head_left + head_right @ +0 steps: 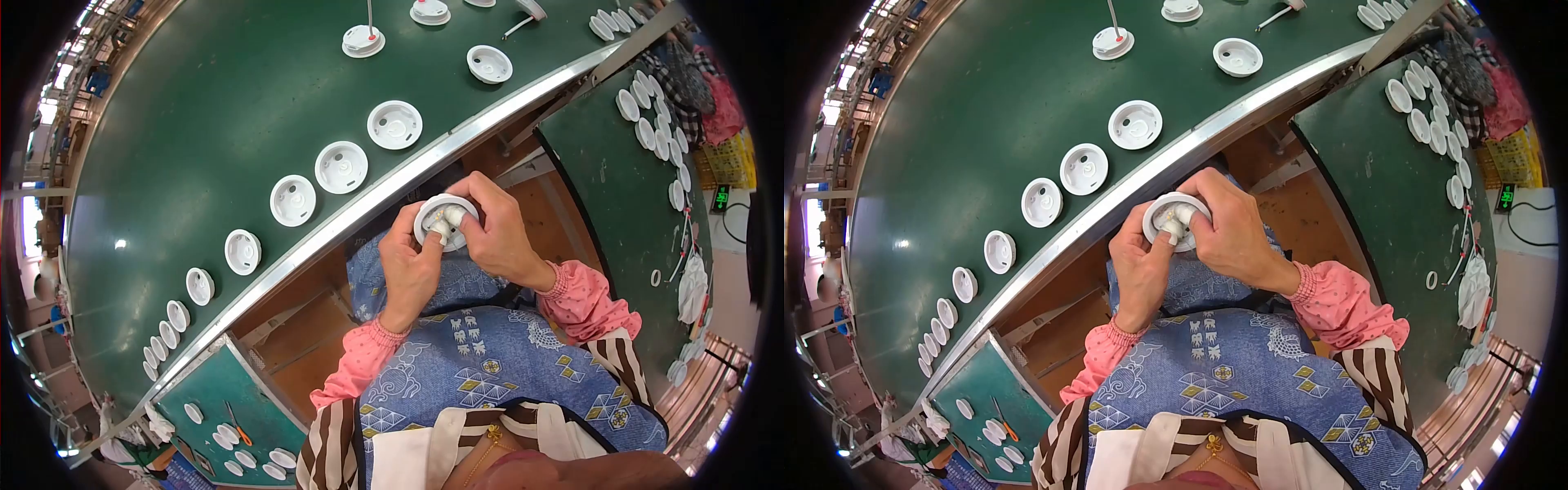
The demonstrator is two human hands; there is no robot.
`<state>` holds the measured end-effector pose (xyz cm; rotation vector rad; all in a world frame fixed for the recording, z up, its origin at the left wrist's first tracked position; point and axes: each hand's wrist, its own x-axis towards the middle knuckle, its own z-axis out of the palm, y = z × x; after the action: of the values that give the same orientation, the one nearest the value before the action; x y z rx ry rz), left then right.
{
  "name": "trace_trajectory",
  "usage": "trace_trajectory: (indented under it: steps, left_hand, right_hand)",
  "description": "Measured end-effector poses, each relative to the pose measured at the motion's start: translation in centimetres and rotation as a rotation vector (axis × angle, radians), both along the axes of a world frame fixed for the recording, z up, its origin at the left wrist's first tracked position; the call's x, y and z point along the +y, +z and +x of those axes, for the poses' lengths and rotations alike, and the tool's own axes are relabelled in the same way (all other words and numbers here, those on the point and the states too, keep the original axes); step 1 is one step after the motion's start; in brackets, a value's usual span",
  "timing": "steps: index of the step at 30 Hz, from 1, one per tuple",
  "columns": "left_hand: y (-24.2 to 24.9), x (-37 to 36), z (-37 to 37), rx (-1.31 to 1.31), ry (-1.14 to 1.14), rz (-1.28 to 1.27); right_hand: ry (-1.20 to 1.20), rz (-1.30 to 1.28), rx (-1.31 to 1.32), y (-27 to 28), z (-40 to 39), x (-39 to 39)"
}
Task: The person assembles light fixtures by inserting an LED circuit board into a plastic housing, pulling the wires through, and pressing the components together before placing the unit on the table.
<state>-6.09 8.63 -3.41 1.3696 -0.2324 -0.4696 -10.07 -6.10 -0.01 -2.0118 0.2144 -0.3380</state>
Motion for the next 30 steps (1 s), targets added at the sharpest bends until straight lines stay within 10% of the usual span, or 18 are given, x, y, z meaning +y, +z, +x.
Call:
trace_trajectory:
  steps: [8,14,17,30]
  left_hand:
    - [3.7,0.8,0.3,-0.481,0.051,0.456]
    - [3.0,0.7,-1.0,-0.045,0.097,0.068]
    - [2.3,1.1,-1.3,-0.25,0.124,0.089]
    - [2.4,1.0,0.2,-0.025,-0.077,0.096]
  right_hand:
    - [-0.049,0.37,0.017,-0.3,-0.5,-0.1]
    - [-0.01,0.49,-0.057,0.2,-1.0,1.4]
    - [0.046,0.083,-0.1,1.9,-1.0,1.0]
    - [-0.096,0.199,-0.134,-0.4,-1.5,1.9]
